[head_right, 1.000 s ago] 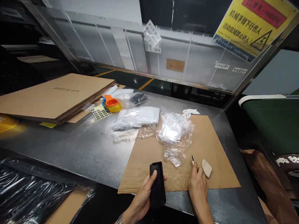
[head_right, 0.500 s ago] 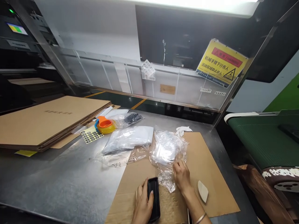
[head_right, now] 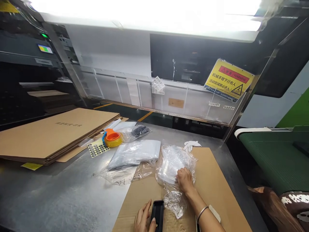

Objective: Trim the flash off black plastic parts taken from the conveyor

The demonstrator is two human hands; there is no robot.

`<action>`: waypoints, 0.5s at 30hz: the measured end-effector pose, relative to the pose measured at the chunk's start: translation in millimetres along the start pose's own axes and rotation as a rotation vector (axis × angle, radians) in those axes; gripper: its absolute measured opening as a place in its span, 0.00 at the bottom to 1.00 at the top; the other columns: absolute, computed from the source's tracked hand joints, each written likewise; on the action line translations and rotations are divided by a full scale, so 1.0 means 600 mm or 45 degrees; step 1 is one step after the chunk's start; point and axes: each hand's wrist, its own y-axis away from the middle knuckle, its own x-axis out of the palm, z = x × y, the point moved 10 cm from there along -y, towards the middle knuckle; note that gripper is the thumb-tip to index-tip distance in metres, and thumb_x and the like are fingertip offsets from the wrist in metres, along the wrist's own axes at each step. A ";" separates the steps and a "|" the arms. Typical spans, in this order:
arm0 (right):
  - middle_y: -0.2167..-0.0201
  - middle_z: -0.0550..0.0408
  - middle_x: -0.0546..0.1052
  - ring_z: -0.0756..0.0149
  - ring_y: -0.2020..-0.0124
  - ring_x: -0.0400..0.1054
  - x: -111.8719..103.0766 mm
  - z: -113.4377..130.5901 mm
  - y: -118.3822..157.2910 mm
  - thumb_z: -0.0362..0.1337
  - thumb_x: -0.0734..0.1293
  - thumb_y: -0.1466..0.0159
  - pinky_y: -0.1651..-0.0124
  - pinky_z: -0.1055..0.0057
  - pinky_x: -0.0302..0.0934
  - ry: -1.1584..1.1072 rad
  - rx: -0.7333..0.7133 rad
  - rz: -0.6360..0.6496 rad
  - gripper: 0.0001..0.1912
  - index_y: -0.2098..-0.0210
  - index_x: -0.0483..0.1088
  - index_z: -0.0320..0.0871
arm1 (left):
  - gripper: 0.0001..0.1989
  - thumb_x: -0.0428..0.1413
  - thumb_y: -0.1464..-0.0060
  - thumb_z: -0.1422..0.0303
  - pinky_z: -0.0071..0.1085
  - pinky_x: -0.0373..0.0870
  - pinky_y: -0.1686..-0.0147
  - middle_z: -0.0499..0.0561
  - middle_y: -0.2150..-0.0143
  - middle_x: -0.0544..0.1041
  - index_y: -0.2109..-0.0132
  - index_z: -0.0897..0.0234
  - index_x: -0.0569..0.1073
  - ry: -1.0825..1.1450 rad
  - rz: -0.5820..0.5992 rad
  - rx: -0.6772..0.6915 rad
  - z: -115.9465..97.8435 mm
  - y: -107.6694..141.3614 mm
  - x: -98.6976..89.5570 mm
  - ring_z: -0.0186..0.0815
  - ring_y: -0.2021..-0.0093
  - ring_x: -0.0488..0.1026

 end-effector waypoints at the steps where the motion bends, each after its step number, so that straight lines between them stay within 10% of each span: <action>1: 0.54 0.51 0.71 0.64 0.57 0.68 0.002 -0.004 0.000 0.40 0.62 0.35 0.55 0.59 0.64 -0.035 0.007 0.014 0.13 0.53 0.66 0.41 | 0.23 0.41 0.46 0.71 0.42 0.65 0.50 0.66 0.51 0.70 0.45 0.75 0.67 0.032 0.018 0.052 -0.020 -0.007 -0.004 0.48 0.49 0.67; 8: 0.54 0.51 0.71 0.64 0.58 0.68 0.024 -0.032 -0.012 0.40 0.63 0.36 0.56 0.60 0.65 -0.330 0.046 0.130 0.15 0.52 0.65 0.40 | 0.26 0.40 0.48 0.79 0.40 0.62 0.48 0.61 0.47 0.71 0.43 0.71 0.65 -0.250 0.536 0.445 -0.185 -0.066 0.045 0.45 0.49 0.66; 15: 0.54 0.51 0.71 0.64 0.58 0.68 0.035 -0.065 -0.016 0.41 0.63 0.36 0.57 0.60 0.65 -0.688 0.193 0.157 0.15 0.52 0.66 0.40 | 0.25 0.45 0.48 0.72 0.50 0.58 0.49 0.73 0.43 0.65 0.43 0.83 0.63 -0.393 0.651 0.502 -0.213 -0.107 0.128 0.54 0.47 0.64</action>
